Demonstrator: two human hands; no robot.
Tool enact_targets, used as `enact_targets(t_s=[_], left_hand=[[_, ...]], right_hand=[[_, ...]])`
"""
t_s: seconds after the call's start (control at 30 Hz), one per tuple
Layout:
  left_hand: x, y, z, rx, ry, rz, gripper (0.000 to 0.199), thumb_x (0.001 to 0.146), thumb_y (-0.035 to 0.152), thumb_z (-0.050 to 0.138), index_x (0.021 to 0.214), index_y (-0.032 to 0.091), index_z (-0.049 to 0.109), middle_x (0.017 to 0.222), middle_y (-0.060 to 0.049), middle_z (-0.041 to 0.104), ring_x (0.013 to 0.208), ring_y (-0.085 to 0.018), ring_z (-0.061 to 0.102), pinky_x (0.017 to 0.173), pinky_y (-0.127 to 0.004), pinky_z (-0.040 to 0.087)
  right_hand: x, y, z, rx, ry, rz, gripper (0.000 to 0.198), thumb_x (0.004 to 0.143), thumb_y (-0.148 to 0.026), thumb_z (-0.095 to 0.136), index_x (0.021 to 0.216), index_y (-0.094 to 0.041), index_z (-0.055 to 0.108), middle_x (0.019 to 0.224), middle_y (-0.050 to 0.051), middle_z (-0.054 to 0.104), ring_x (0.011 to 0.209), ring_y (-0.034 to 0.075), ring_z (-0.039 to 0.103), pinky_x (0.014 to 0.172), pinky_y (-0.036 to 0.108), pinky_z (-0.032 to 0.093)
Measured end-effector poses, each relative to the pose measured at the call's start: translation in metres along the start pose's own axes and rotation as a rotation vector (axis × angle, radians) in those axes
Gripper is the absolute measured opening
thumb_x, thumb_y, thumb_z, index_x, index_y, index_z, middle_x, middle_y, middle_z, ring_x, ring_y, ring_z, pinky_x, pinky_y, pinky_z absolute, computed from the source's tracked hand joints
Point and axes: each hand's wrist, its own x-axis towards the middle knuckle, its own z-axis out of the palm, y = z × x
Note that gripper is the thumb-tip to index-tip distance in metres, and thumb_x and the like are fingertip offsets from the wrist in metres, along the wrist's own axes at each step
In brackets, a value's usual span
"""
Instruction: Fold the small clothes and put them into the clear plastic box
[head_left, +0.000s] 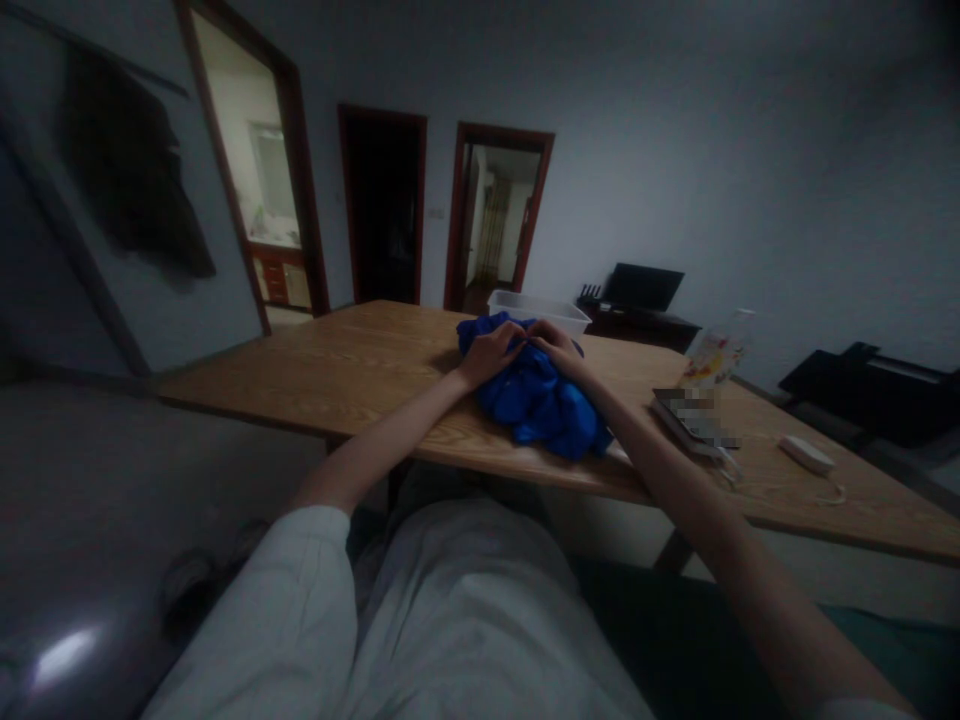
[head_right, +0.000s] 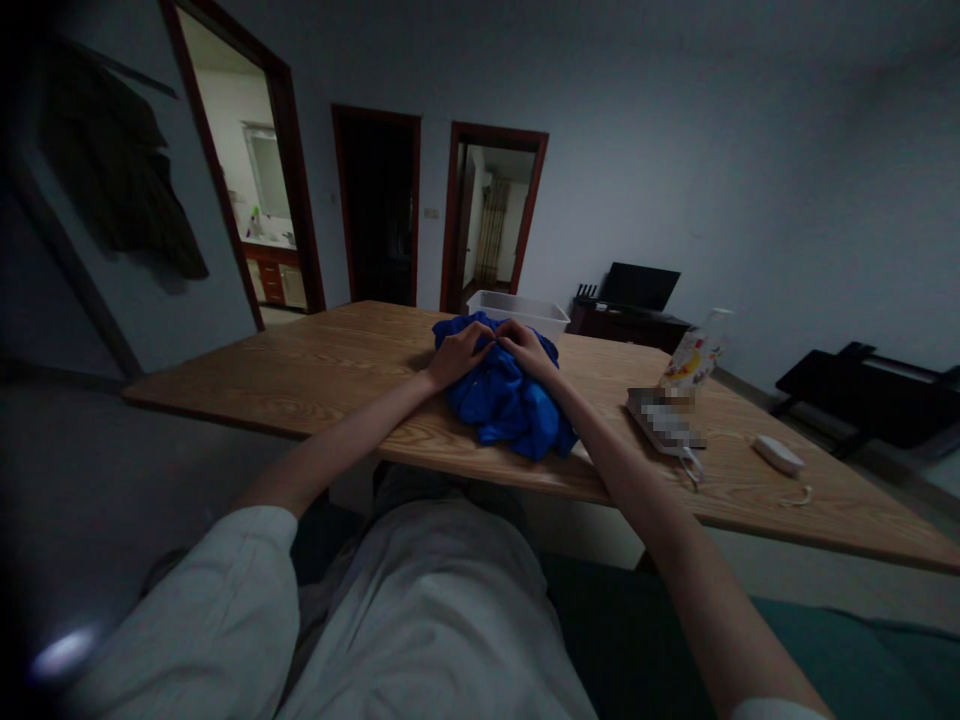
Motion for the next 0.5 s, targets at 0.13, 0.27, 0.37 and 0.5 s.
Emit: enact_targets(t_s=[0.13, 0.27, 0.37, 0.5], left_hand=[[-0.0003, -0.0007, 0.0028, -0.014, -0.003, -0.050, 0.025, 0.105, 0.037, 0.051, 0.122, 0.018, 0.057, 0.116, -0.008, 0.071, 0.106, -0.021, 0.071, 0.089, -0.030, 0.053], [0.0011, -0.0008, 0.0035, -0.019, -0.050, -0.146, 0.032, 0.107, 0.040, 0.047, 0.128, 0.017, 0.055, 0.112, -0.009, 0.073, 0.100, -0.022, 0.073, 0.084, -0.031, 0.053], [0.0026, -0.0008, 0.0033, -0.025, -0.090, -0.200, 0.035, 0.109, 0.044, 0.041, 0.125, 0.018, 0.058, 0.104, -0.008, 0.075, 0.095, -0.023, 0.074, 0.083, -0.031, 0.052], [0.0035, -0.0033, 0.0050, -0.049, -0.106, -0.217, 0.036, 0.108, 0.047, 0.040, 0.120, 0.020, 0.061, 0.105, -0.008, 0.076, 0.097, -0.023, 0.075, 0.084, -0.031, 0.052]], right_hand=[[-0.0009, 0.0015, 0.0003, 0.027, -0.008, -0.014, 0.029, 0.085, -0.047, 0.071, 0.096, -0.021, 0.066, 0.095, 0.003, 0.068, 0.091, 0.022, 0.062, 0.085, 0.033, 0.050], [-0.0025, -0.0014, 0.0018, 0.059, 0.022, -0.022, 0.033, 0.082, -0.048, 0.076, 0.098, -0.021, 0.065, 0.097, 0.004, 0.067, 0.091, 0.022, 0.062, 0.084, 0.033, 0.051], [-0.0033, -0.0026, 0.0022, 0.044, 0.027, -0.010, 0.035, 0.081, -0.050, 0.077, 0.097, -0.022, 0.064, 0.095, 0.004, 0.067, 0.089, 0.022, 0.061, 0.082, 0.034, 0.052], [-0.0034, -0.0029, 0.0019, 0.034, 0.018, -0.005, 0.035, 0.079, -0.050, 0.078, 0.094, -0.022, 0.064, 0.093, 0.003, 0.067, 0.087, 0.022, 0.062, 0.080, 0.034, 0.053]])
